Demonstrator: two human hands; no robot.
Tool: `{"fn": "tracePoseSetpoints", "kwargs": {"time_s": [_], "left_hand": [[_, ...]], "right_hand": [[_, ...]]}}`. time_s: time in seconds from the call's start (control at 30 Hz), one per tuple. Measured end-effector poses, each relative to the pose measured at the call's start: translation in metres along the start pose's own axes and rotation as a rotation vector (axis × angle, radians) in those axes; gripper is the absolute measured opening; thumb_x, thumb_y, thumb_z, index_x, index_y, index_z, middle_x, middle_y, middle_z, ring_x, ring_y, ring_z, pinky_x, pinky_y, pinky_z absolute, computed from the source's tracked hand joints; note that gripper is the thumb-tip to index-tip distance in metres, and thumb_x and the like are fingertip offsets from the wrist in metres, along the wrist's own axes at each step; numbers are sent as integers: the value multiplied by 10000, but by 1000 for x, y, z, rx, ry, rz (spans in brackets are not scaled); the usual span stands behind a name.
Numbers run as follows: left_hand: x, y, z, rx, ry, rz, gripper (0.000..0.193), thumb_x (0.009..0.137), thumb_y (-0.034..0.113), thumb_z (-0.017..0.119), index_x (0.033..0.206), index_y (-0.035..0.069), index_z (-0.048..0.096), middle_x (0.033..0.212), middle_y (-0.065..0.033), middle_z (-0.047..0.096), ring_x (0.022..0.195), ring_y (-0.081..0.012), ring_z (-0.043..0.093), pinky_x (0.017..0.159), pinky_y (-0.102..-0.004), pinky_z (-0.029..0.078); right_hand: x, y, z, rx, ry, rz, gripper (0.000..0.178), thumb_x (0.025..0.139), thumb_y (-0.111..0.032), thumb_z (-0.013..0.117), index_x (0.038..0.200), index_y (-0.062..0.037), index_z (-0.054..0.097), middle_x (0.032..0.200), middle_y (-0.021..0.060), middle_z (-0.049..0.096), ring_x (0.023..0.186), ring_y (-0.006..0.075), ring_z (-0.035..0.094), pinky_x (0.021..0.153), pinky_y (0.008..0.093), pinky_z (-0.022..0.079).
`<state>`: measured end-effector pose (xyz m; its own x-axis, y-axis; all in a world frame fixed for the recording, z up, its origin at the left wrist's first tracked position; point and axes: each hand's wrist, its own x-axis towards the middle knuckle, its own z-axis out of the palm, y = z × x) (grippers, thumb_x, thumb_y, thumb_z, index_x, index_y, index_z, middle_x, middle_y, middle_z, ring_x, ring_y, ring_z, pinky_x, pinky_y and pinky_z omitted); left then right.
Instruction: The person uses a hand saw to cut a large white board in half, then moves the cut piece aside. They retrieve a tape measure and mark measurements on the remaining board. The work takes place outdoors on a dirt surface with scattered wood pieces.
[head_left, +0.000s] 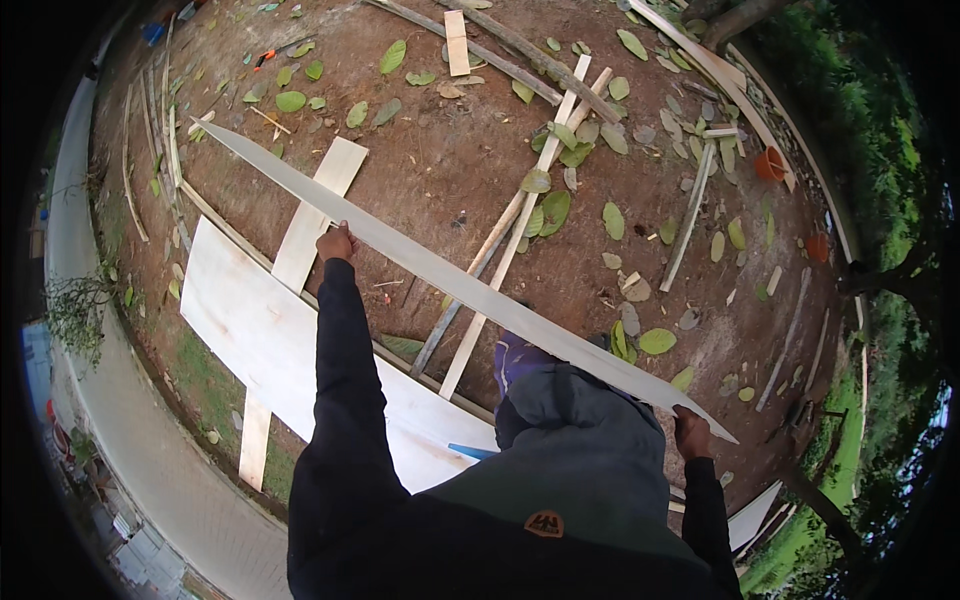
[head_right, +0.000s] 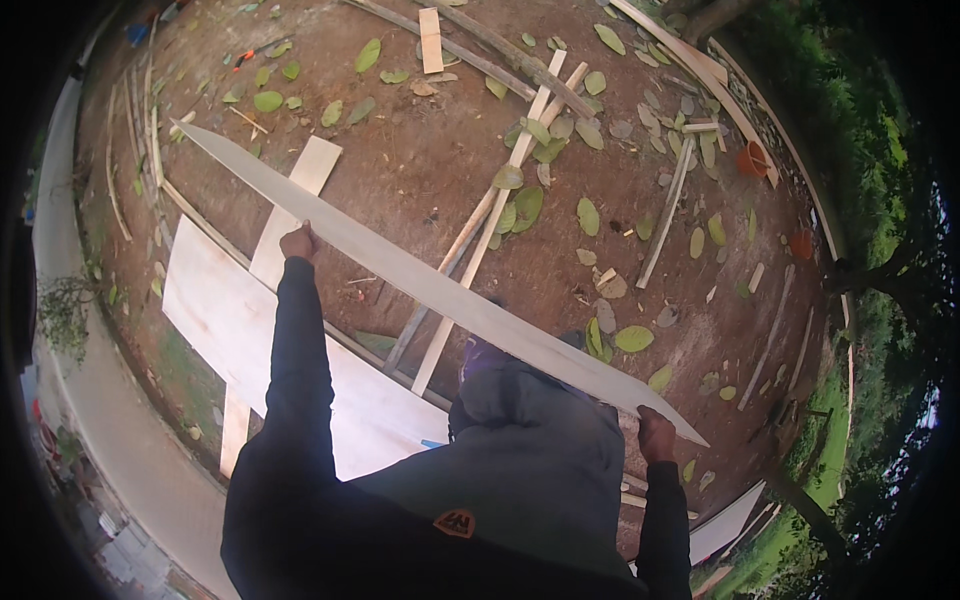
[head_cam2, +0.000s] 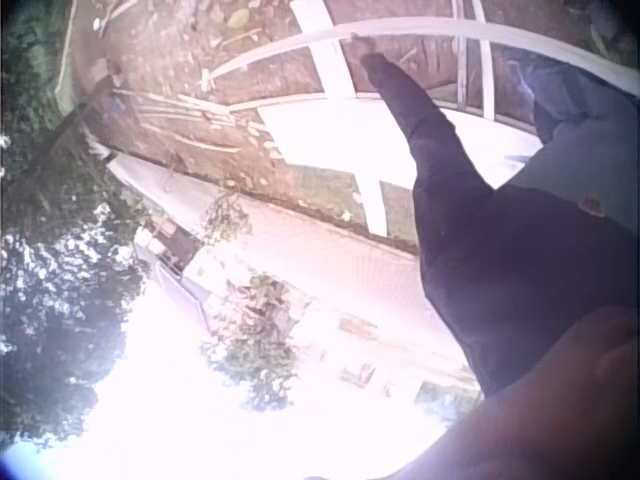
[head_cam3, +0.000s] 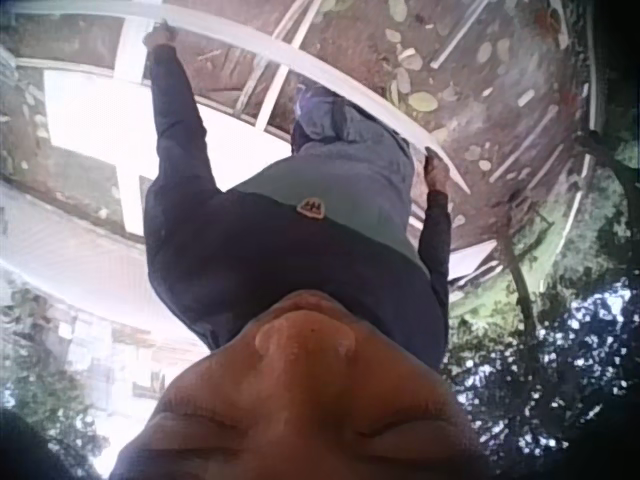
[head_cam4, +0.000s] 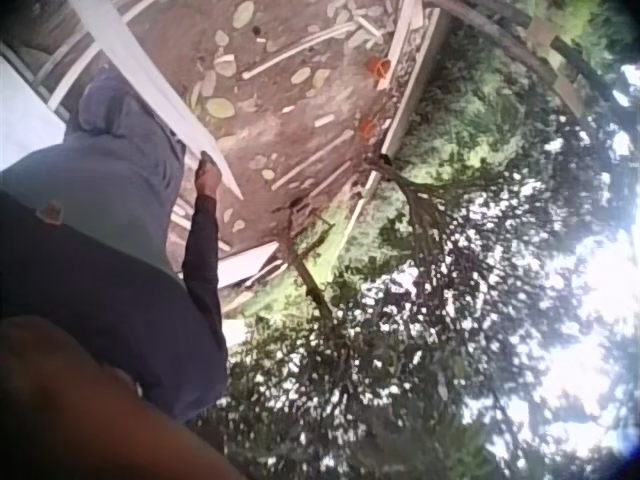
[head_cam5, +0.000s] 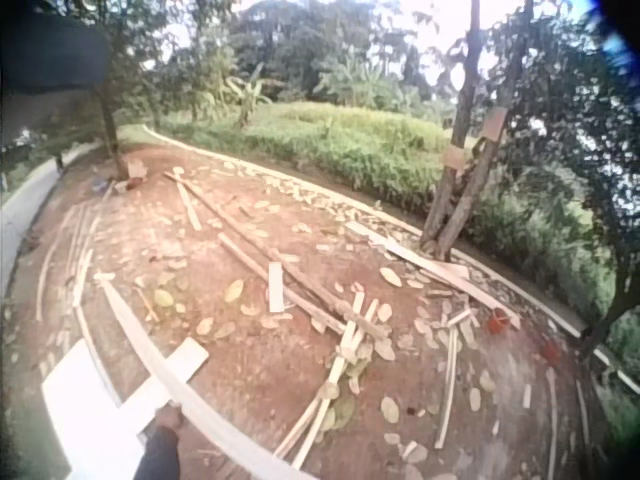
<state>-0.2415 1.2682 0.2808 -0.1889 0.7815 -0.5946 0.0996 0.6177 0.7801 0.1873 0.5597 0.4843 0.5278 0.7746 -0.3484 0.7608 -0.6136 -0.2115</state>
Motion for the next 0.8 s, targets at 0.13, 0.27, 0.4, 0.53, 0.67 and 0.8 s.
{"fn": "tracePoseSetpoints", "kwargs": {"time_s": [0.13,0.27,0.4,0.53,0.67,0.8], "left_hand": [[6,3,-3,-110,127,142,367,1007,311,599,864,-27,613,722,-98,584,589,-230,595,506,-372,516],[14,-4,-52,44,311,-6,504,993,436,588,1080,-60,611,1046,-205,641,881,-300,655,560,-436,527],[-24,-63,-31,-62,159,5,519,1006,403,579,1245,-57,576,1207,-208,625,1027,-363,646,727,-471,586],[-30,-107,-41,-204,31,-102,265,1018,151,529,1213,-14,596,1165,-143,635,1068,-287,628,862,-451,557],[15,-132,-91,-235,-48,-110,170,1006,88,560,1142,5,619,1003,-86,616,944,-230,622,807,-418,562],[26,-122,-112,210,182,100,290,1000,230,586,1112,-31,643,1075,-158,649,995,-289,649,816,-472,546]], "right_hand": [[10,-5,2,-26,-31,-13,206,800,-19,628,993,-51,691,963,219,693,918,412,668,781,493,532],[25,-20,5,24,12,-78,190,801,-21,616,979,-44,681,943,219,691,912,414,666,774,497,528],[12,-13,9,-19,17,-68,155,811,-19,589,955,-36,643,891,209,670,870,413,659,743,493,526],[8,-13,2,-15,18,-71,152,828,-29,576,976,-33,614,871,206,655,847,408,655,721,487,525],[19,-17,4,-29,-27,-63,113,831,-41,573,944,-44,585,866,197,658,830,409,657,698,498,522],[35,-18,5,-24,-3,-170,83,818,-46,589,901,-48,590,857,192,661,834,409,660,685,503,521]]}}
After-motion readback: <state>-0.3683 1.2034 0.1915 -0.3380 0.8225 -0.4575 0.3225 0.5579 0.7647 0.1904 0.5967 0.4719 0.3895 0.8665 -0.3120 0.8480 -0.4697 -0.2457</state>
